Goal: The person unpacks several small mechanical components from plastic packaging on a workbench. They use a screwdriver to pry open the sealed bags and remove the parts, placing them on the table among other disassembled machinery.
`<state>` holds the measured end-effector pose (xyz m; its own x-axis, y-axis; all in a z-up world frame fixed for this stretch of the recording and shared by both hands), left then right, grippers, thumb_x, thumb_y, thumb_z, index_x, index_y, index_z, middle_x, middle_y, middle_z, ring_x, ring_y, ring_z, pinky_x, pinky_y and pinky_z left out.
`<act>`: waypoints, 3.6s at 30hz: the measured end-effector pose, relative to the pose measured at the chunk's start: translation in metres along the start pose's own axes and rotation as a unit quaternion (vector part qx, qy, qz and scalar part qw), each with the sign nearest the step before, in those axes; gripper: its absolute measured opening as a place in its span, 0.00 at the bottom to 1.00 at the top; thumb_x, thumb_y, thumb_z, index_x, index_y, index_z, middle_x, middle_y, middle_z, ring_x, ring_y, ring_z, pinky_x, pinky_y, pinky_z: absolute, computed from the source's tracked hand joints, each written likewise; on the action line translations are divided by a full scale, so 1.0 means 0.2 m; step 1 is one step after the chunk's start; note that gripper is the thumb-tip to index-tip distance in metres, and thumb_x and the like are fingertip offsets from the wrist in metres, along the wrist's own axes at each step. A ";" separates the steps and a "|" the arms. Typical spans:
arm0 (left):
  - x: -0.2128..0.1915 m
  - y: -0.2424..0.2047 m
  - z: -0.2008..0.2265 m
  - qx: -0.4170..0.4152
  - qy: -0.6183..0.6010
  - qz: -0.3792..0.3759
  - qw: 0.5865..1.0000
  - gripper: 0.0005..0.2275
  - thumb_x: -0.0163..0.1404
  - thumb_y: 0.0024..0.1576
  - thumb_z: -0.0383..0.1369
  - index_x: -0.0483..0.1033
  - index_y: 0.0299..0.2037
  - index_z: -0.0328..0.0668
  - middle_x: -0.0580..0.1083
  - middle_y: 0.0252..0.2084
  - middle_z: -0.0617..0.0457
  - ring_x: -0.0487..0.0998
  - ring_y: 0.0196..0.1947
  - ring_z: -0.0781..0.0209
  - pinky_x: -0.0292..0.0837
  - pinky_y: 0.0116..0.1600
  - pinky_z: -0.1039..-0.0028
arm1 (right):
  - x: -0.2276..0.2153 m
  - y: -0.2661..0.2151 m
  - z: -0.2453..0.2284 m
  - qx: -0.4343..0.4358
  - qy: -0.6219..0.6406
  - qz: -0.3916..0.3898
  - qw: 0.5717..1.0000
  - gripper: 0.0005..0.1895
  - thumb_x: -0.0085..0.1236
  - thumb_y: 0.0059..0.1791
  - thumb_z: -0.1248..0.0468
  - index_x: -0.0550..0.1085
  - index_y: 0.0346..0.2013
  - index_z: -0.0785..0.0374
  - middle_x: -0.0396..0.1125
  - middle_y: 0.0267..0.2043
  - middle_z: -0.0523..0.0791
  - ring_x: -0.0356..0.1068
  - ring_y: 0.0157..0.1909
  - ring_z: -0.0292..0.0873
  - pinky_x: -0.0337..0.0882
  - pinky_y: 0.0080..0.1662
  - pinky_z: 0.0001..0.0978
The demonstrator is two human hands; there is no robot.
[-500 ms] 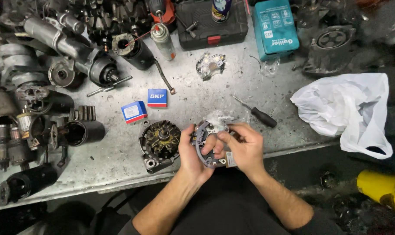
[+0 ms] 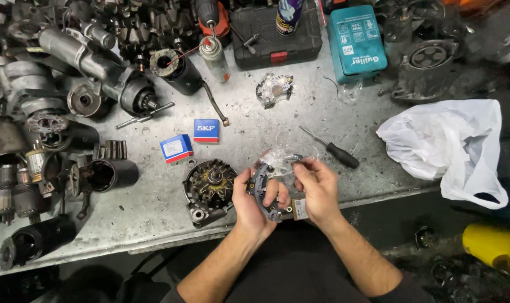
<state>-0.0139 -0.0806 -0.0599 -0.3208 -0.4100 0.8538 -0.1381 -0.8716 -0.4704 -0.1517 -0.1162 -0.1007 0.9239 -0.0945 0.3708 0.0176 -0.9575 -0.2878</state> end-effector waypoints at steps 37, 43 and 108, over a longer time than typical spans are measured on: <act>0.51 -0.23 0.34 0.142 0.622 -0.362 0.680 0.32 0.50 0.62 0.29 0.48 0.74 0.28 0.62 0.66 0.41 0.62 0.64 0.58 0.59 0.63 0.67 | 0.71 -0.21 -0.80 -0.213 -0.452 -0.570 0.652 0.18 0.63 0.47 0.66 0.79 0.52 0.59 0.69 0.58 0.48 0.72 0.57 0.48 0.72 0.53 0.37; 0.27 -0.16 0.19 -0.120 0.588 -0.292 0.745 0.38 0.53 0.58 0.35 0.48 0.77 0.33 0.72 0.47 0.49 0.72 0.40 0.68 0.71 0.46 0.75 | 0.62 -0.15 -0.62 -0.129 -0.364 -0.572 0.724 0.12 0.68 0.45 0.66 0.82 0.42 0.59 0.69 0.47 0.46 0.73 0.49 0.44 0.72 0.50 0.35; 0.20 -0.28 0.17 -0.264 0.516 -0.262 0.772 0.39 0.47 0.60 0.30 0.39 0.80 0.49 0.68 0.24 0.57 0.68 0.19 0.68 0.64 0.25 0.76 | 0.34 -0.39 -0.17 0.078 -0.254 -0.478 0.838 0.10 0.46 0.57 0.60 0.69 0.41 0.65 0.61 0.40 0.41 0.60 0.43 0.36 0.64 0.48 0.31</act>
<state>0.0121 -0.0568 0.0075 -0.6295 0.6306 0.4541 -0.7770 -0.5028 -0.3789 -0.1037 -0.0567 -0.0222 0.5030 0.8600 0.0856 0.8543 -0.4797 -0.1999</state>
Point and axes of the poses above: each hand's wrist, its own y-axis towards the middle knuckle, its own x-axis out of the palm, z = x × y, the point moved 10 cm from there along y, towards the middle knuckle
